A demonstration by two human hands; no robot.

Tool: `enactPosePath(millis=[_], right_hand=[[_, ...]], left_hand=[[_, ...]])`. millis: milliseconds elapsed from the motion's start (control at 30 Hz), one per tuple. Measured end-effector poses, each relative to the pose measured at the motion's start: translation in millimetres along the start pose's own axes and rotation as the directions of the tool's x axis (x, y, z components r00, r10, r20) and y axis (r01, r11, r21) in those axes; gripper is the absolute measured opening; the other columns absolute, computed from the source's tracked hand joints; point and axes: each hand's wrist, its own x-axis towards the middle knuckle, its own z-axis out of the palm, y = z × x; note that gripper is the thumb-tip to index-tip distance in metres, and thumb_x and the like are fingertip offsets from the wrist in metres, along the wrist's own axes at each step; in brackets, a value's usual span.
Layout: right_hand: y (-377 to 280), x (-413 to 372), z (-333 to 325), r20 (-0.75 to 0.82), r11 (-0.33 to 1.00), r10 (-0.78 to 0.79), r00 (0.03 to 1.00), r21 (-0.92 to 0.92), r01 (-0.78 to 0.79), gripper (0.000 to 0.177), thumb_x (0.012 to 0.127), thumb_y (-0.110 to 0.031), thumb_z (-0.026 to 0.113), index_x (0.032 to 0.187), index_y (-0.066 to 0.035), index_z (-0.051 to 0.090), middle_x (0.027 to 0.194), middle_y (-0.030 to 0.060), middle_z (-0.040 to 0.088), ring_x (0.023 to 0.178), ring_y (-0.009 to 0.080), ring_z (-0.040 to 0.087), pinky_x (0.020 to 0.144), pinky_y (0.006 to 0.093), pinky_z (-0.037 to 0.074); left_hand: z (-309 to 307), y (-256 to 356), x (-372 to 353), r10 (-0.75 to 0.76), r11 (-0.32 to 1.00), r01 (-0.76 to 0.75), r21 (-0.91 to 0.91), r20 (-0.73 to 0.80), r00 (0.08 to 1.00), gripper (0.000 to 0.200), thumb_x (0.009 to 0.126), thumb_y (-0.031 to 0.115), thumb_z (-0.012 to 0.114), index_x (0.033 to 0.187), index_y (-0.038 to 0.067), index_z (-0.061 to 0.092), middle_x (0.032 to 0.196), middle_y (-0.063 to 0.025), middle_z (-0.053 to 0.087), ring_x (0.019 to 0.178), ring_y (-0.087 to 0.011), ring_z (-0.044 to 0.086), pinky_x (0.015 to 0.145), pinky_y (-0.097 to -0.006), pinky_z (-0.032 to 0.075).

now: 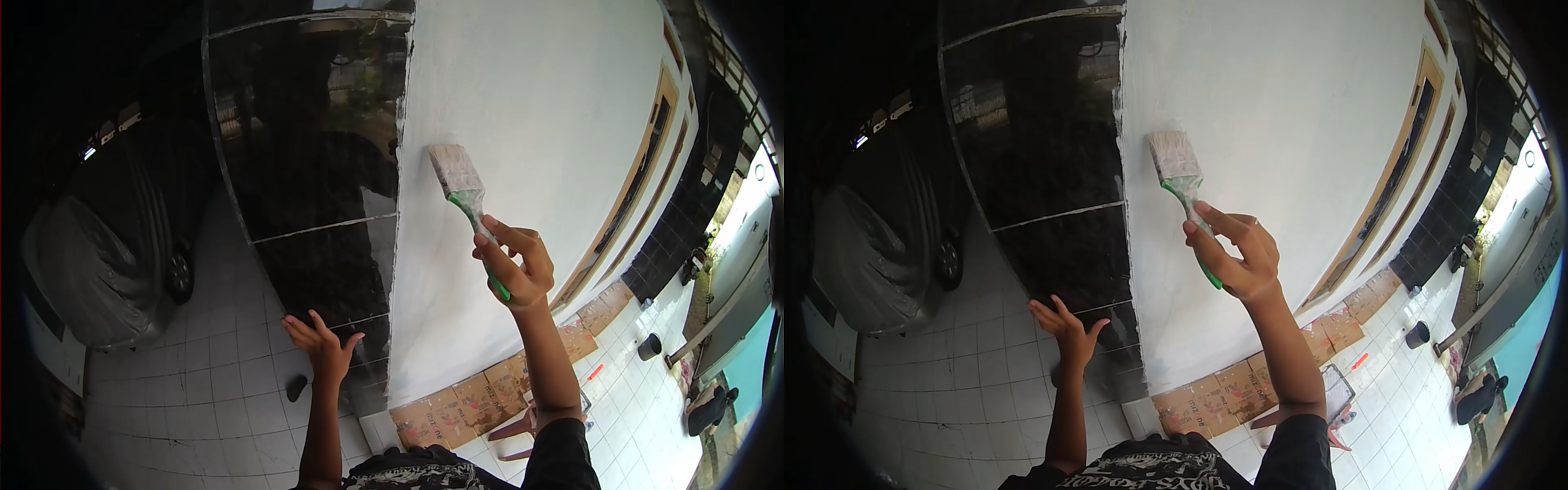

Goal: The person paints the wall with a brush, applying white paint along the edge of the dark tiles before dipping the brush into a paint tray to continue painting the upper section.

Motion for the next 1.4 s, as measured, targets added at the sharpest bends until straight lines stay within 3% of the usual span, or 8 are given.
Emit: enactPosePath(millis=[333,500,600,767,900,1200,1267,1400], right_hand=[[-57.3,-101.2,1.5,0.176,0.992,0.084,0.981,0.075,-0.098,0.027,0.072,0.004,0.079,0.096,-0.008,0.075,0.109,0.0119,0.070,0.064,0.0117,0.064,0.052,0.0206,0.050],[-85.5,-124.3,-18.8,0.316,0.966,0.139,0.939,0.165,-0.199,0.033,0.072,0.002,0.078,0.103,-0.007,0.074,0.110,0.0134,0.071,0.066,0.0136,0.065,0.056,0.0246,0.054],[-84.9,-107.8,-29.6,0.623,0.817,0.210,0.754,0.312,-0.485,0.037,0.075,0.004,0.070,0.111,-0.005,0.068,0.103,0.0092,0.069,0.081,0.0245,0.069,0.071,0.0336,0.057],[-38.7,-52.2,-12.1,0.758,0.589,0.355,0.548,0.274,-0.760,0.021,0.083,0.004,0.068,0.103,-0.003,0.066,0.099,0.0135,0.070,0.085,0.0328,0.069,0.073,0.0369,0.056],[-0.7,-1.7,-2.5,0.707,0.601,0.356,0.611,0.327,-0.729,0.016,0.086,0.000,0.072,0.101,-0.002,0.067,0.094,0.0138,0.072,0.084,0.0307,0.071,0.073,0.0354,0.055],[5.7,61.9,-21.7,0.381,0.838,0.355,0.854,0.275,-0.472,0.016,0.083,0.003,0.073,0.098,-0.003,0.070,0.088,0.0122,0.072,0.071,0.0221,0.070,0.059,0.0293,0.052],[0.6,55.7,-16.1,0.106,0.927,0.264,0.959,0.246,-0.282,0.023,0.077,0.005,0.077,0.098,-0.004,0.071,0.092,0.0125,0.072,0.069,0.0193,0.069,0.056,0.0258,0.052],[-4.1,18.6,-1.7,0.035,1.000,0.024,0.999,-0.010,-0.024,0.032,0.069,-0.001,0.085,0.098,-0.007,0.072,0.104,0.0116,0.071,0.064,0.0125,0.063,0.052,0.0223,0.050]], left_hand=[[1.6,-0.7,-1.1,0.000,1.000,0.000,-0.002,-0.004,1.000,0.133,0.077,0.064,0.075,0.158,0.009,-0.016,0.153,-0.0382,-0.030,0.143,-0.0634,-0.014,0.107,-0.0777,0.009],[1.5,-0.4,-1.7,-0.001,1.000,0.001,-0.002,-0.002,1.000,0.133,0.077,0.064,0.075,0.158,0.009,-0.016,0.153,-0.0391,-0.029,0.142,-0.0638,-0.014,0.106,-0.0778,0.009],[1.9,0.3,-1.4,-0.005,1.000,0.005,-0.003,-0.001,1.000,0.133,0.078,0.064,0.074,0.158,0.008,-0.016,0.153,-0.0393,-0.029,0.142,-0.0640,-0.014,0.106,-0.0779,0.009],[1.6,-0.5,-2.0,0.006,1.000,-0.006,-0.008,0.007,1.000,0.132,0.078,0.064,0.074,0.158,0.008,-0.015,0.153,-0.0392,-0.029,0.142,-0.0644,-0.014,0.106,-0.0782,0.008],[-0.4,0.3,-0.1,0.012,1.000,-0.012,0.001,-0.005,1.000,0.130,0.079,0.065,0.072,0.158,0.007,-0.015,0.153,-0.0391,-0.030,0.142,-0.0645,-0.014,0.106,-0.0782,0.008],[-0.2,0.3,-0.2,0.006,1.000,-0.006,0.001,-0.008,1.000,0.130,0.079,0.065,0.072,0.158,0.008,-0.015,0.153,-0.0387,-0.030,0.142,-0.0642,-0.014,0.106,-0.0779,0.009],[-0.1,0.1,0.0,0.006,1.000,-0.006,0.000,-0.009,1.000,0.130,0.079,0.065,0.072,0.158,0.008,-0.015,0.153,-0.0386,-0.030,0.142,-0.0641,-0.014,0.106,-0.0779,0.009],[2.3,-0.8,-2.1,0.001,1.000,-0.001,-0.001,-0.002,1.000,0.131,0.079,0.064,0.073,0.158,0.008,-0.015,0.153,-0.0387,-0.030,0.142,-0.0640,-0.014,0.107,-0.0777,0.009]])
